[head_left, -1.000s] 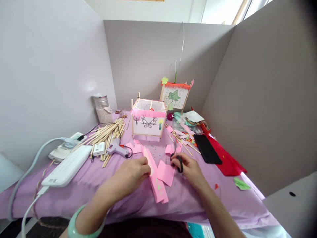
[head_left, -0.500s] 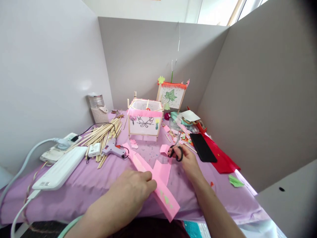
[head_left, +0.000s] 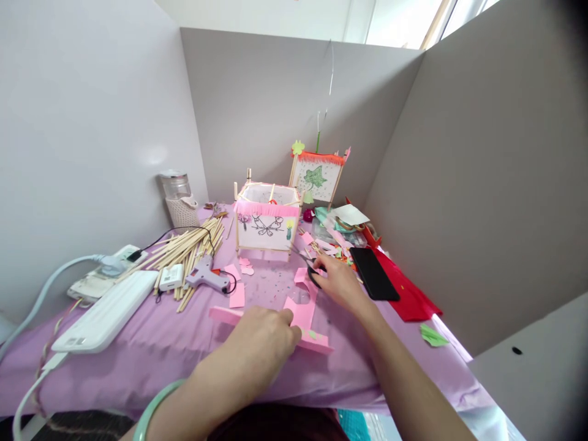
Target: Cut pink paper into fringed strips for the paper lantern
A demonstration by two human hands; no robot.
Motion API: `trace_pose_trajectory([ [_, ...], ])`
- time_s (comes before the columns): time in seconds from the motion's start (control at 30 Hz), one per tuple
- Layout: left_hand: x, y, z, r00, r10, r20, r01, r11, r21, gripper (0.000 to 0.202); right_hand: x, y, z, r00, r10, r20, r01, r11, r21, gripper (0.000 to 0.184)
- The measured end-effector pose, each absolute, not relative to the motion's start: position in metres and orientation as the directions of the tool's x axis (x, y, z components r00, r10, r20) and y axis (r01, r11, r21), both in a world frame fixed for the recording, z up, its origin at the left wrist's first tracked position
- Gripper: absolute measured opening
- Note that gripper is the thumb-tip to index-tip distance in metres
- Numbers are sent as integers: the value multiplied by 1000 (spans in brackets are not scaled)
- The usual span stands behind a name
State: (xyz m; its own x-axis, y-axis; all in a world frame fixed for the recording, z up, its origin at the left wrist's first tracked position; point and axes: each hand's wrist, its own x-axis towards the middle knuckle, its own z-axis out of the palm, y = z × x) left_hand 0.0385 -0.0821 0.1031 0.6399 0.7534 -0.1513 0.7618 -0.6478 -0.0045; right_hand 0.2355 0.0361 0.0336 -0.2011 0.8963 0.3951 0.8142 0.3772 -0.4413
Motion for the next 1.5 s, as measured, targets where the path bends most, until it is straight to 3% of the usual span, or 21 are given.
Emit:
trace_pose_trajectory([
  [0.13, 36, -82, 99, 669, 726, -161, 739, -673, 35, 20, 222, 50, 27, -268, 931, 249, 858, 348, -377, 14],
  [0.3, 30, -83, 93, 665, 737, -118, 745, -666, 40, 21, 239, 43, 18, -354, 893, 278, 818, 440, -371, 18],
  [0.37, 28, -82, 92, 656, 747, -109, 753, -657, 37, 20, 255, 46, 23, -299, 910, 287, 841, 393, -371, 20],
  [0.43, 27, -80, 90, 645, 758, -100, 764, -645, 34, 21, 270, 58, 32, -109, 932, 347, 890, 247, -384, 25],
  [0.5, 26, -77, 88, 639, 765, -88, 769, -639, 28, 21, 283, 75, 44, 165, 870, 465, 897, 64, -437, 37],
  [0.57, 26, -73, 84, 639, 766, -70, 769, -639, 16, 22, 291, 93, 54, 280, 812, 511, 883, -9, -469, 41],
  [0.67, 28, -66, 78, 629, 776, -40, 777, -630, -7, 23, 294, 115, 57, 220, 870, 441, 887, 10, -461, 41],
  [0.77, 30, -64, 76, 621, 783, -48, 783, -622, -12, 22, 297, 127, 50, 190, 898, 396, 818, 78, -570, 43],
  [0.87, 32, -65, 79, 603, 796, -46, 797, -604, -7, 21, 303, 132, 41, 242, 887, 393, 724, 105, -682, 44],
  [1.03, 35, -66, 81, 566, 824, -19, 825, -566, 9, 19, 312, 127, 40, 308, 835, 456, 721, 108, -684, 45],
  [1.13, 37, -67, 75, 571, 821, -22, 821, -569, 45, 19, 308, 107, 45, 232, 805, 545, 745, 213, -632, 47],
  [1.23, 38, -66, 67, 548, 836, 37, 825, -547, 141, 18, 295, 73, 48, -38, 781, 623, 770, 421, -480, 46],
  [1.33, 36, -60, 59, 455, 861, 226, 796, -508, 330, 23, 276, 35, 50, -288, 700, 653, 802, 549, -235, 44],
  [1.43, 35, -48, 54, 229, 882, 412, 694, -445, 566, 29, 258, 4, 51, -356, 651, 670, 851, 522, -56, 43],
  [1.5, 35, -40, 53, 60, 889, 454, 575, -402, 712, 34, 248, -9, 53, -363, 620, 696, 869, 494, 13, 44],
])
